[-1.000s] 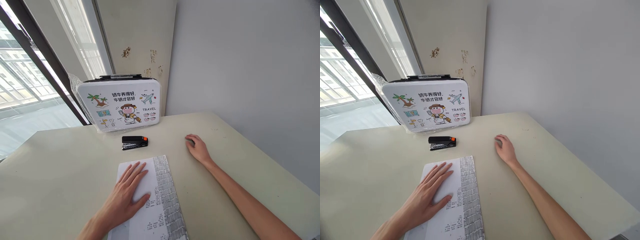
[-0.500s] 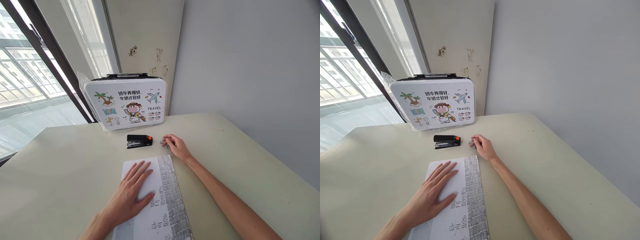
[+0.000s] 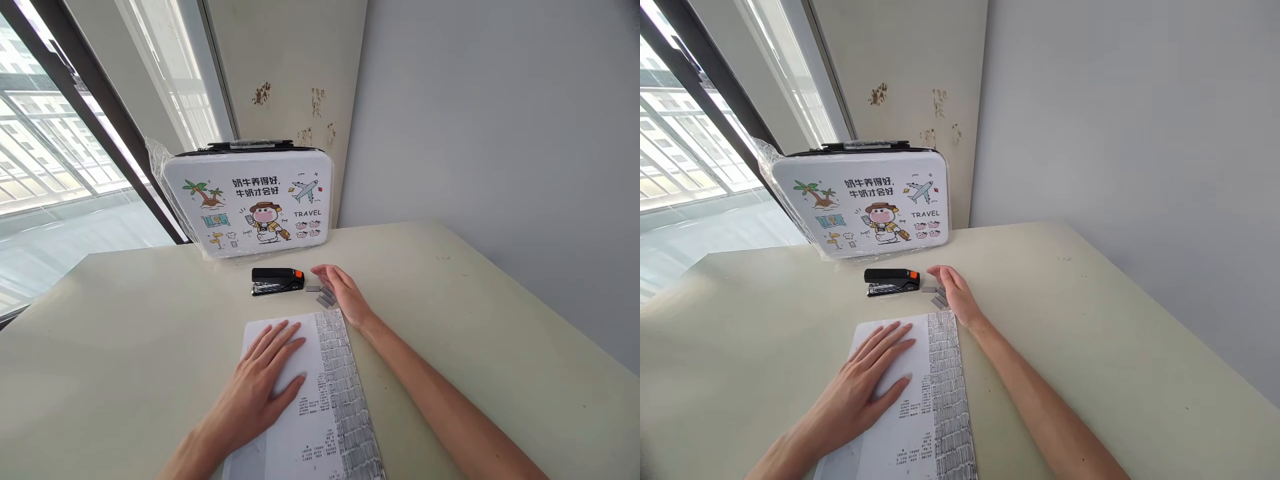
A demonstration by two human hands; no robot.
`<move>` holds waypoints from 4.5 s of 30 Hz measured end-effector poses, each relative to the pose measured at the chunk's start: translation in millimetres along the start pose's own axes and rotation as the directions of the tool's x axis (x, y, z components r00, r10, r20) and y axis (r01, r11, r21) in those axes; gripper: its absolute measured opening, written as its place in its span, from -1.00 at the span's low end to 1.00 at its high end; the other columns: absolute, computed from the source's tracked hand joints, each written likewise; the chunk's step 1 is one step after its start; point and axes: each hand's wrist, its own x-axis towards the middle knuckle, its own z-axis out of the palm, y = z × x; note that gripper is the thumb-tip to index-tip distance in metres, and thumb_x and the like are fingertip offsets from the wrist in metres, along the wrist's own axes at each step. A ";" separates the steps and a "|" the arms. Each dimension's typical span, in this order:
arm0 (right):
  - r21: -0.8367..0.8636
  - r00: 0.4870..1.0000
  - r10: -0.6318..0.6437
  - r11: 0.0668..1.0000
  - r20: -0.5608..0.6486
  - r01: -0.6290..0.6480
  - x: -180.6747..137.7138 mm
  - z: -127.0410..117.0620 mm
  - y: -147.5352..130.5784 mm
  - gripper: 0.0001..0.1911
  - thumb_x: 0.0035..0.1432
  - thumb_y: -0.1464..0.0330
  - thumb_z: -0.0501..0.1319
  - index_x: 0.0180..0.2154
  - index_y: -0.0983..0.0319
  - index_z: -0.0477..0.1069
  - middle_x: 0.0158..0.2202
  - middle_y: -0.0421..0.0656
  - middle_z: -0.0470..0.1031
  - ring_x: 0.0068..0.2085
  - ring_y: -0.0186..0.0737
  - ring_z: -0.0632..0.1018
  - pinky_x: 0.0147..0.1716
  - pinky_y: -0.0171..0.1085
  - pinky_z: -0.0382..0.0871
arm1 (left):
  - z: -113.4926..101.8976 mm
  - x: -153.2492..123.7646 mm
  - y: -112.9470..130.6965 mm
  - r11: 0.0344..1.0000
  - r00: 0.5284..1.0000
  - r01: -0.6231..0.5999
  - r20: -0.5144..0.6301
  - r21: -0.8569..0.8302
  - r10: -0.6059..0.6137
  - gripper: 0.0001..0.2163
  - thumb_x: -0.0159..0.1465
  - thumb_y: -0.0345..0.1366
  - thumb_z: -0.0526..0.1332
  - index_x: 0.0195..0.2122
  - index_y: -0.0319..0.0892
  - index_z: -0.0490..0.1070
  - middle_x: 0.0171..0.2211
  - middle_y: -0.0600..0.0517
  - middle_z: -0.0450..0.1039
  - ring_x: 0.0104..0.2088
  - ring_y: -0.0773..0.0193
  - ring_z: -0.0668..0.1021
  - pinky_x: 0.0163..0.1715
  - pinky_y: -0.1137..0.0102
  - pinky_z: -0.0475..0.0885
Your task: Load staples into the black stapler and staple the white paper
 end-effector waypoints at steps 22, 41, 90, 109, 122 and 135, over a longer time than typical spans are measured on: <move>-0.025 0.987 -0.014 1.000 -0.159 0.010 -29.8 -43.8 -5.4 -0.56 0.26 -0.10 0.24 -0.15 0.13 0.51 0.02 -0.08 0.60 0.18 -0.07 0.56 0.29 0.00 0.37 | -15.8 -10.1 -44.6 0.983 0.974 0.168 -0.142 -0.072 -0.177 -0.63 0.51 -0.04 0.08 0.25 0.01 0.40 0.33 0.01 0.39 0.37 0.00 0.36 0.36 -0.01 0.30; -0.364 0.983 0.064 0.923 -0.170 -0.123 -85.1 -115.5 -40.3 -0.56 0.30 -0.09 0.22 -0.13 0.13 0.56 -0.24 -0.10 0.60 -0.25 -0.13 0.60 -0.09 -0.08 0.57 | -11.5 -14.8 -77.1 0.930 0.912 0.367 -0.180 -0.039 -0.367 -0.60 0.54 -0.16 -0.13 0.29 -0.07 0.29 0.26 -0.08 0.43 0.26 0.02 0.46 0.28 0.02 0.35; -0.322 0.993 0.017 0.945 -0.113 -0.053 -79.8 -115.4 -36.8 -0.59 0.29 -0.06 0.21 -0.19 0.14 0.54 -0.30 -0.14 0.55 -0.33 -0.22 0.54 -0.21 -0.14 0.52 | -58.2 103.3 -97.5 0.962 0.976 0.209 0.018 0.175 -0.215 -0.50 0.43 0.14 -0.01 0.13 -0.11 0.42 0.07 -0.17 0.56 0.06 -0.15 0.55 0.11 0.00 0.38; -0.008 0.970 0.105 0.994 -0.220 -0.110 -74.6 -130.2 -47.4 -0.62 0.19 -0.03 0.33 -0.18 0.13 0.58 -0.29 -0.18 0.53 -0.33 -0.24 0.52 -0.19 -0.19 0.48 | -37.9 118.6 88.3 0.975 0.986 -0.023 -0.164 -0.222 -0.014 -0.83 0.46 -0.18 0.19 0.03 -0.04 0.39 -0.11 0.04 0.58 -0.24 0.18 0.59 -0.22 0.29 0.45; -0.008 0.984 0.179 0.984 -0.005 -0.179 -77.7 -137.8 -56.0 -0.60 0.14 0.02 0.41 -0.14 0.16 0.59 -0.16 -0.12 0.58 -0.23 -0.25 0.55 -0.10 -0.20 0.46 | 35.5 105.3 126.1 0.934 0.995 0.027 -0.079 -0.356 -0.059 -0.85 0.48 -0.16 0.18 0.01 -0.03 0.34 -0.11 -0.02 0.56 -0.28 0.13 0.61 -0.32 0.25 0.47; -0.231 0.975 0.188 0.960 0.118 -0.158 -89.9 -124.1 -64.6 -0.56 0.27 -0.06 0.26 -0.14 0.17 0.56 -0.14 -0.09 0.60 -0.20 -0.17 0.59 -0.14 -0.15 0.48 | 19.6 35.8 63.4 0.987 0.993 0.063 -0.089 -0.146 -0.077 -0.61 0.54 -0.17 0.06 0.36 0.03 0.12 0.38 -0.08 0.26 0.45 -0.04 0.21 0.35 -0.07 0.29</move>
